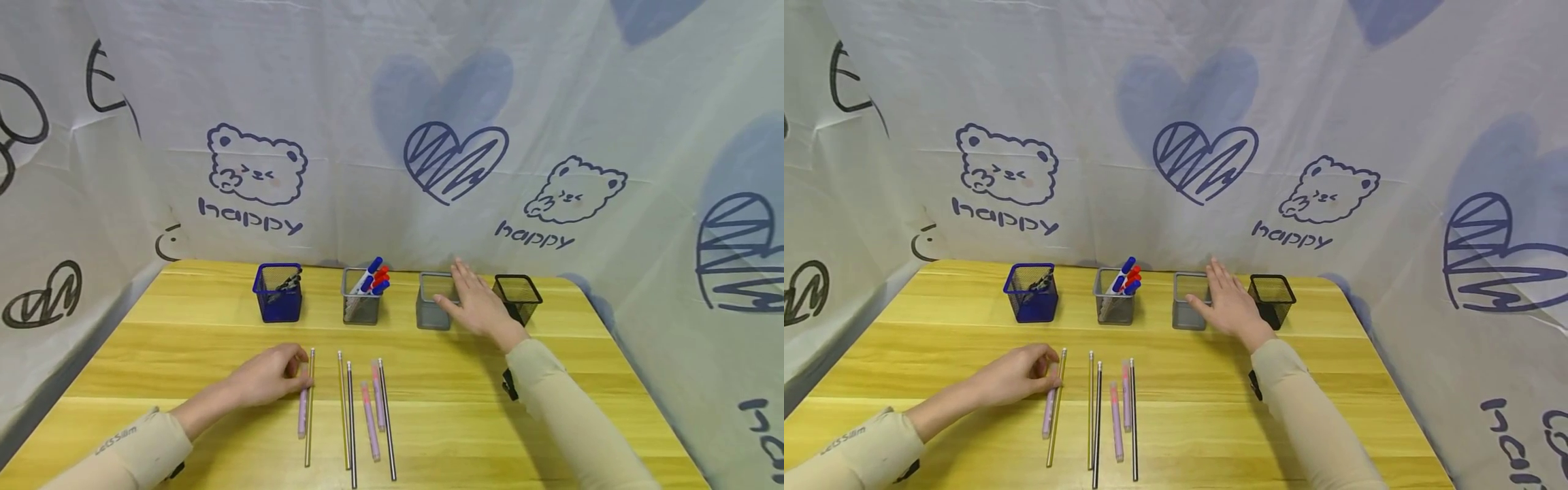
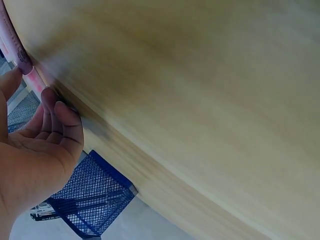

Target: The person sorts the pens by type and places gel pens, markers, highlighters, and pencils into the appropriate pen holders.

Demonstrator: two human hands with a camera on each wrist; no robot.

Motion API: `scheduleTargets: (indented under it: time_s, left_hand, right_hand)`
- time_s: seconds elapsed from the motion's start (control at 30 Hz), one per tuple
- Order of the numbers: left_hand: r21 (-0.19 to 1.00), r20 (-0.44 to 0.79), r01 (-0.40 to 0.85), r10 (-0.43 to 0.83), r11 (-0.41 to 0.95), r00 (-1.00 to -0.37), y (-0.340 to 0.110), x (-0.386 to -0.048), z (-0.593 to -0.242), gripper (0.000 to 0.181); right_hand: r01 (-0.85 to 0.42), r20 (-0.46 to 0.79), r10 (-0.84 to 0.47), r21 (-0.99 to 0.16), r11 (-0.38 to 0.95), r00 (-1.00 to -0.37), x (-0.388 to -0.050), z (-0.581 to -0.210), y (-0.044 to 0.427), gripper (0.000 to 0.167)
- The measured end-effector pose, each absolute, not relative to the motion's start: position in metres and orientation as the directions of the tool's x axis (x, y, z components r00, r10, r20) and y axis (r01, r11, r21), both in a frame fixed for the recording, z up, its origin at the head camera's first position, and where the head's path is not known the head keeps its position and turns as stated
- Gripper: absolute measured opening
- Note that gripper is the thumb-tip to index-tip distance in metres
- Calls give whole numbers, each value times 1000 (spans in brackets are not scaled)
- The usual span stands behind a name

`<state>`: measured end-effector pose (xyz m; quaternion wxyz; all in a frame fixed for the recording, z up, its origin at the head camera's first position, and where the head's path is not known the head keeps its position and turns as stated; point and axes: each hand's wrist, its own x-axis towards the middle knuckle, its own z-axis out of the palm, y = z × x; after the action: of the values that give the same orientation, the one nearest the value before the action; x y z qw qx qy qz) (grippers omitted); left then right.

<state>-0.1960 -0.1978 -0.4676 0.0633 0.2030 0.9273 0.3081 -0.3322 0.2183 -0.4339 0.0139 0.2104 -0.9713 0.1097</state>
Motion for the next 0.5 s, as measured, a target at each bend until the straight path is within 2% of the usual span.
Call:
scheduleTargets:
  time_s: [0.5]
  left_hand:
    - [673,14,352,465,651,-885,-201,-199,-469,26]
  right_hand:
    - [-409,64,-405,-205,889,-912,-333,-435,219,96]
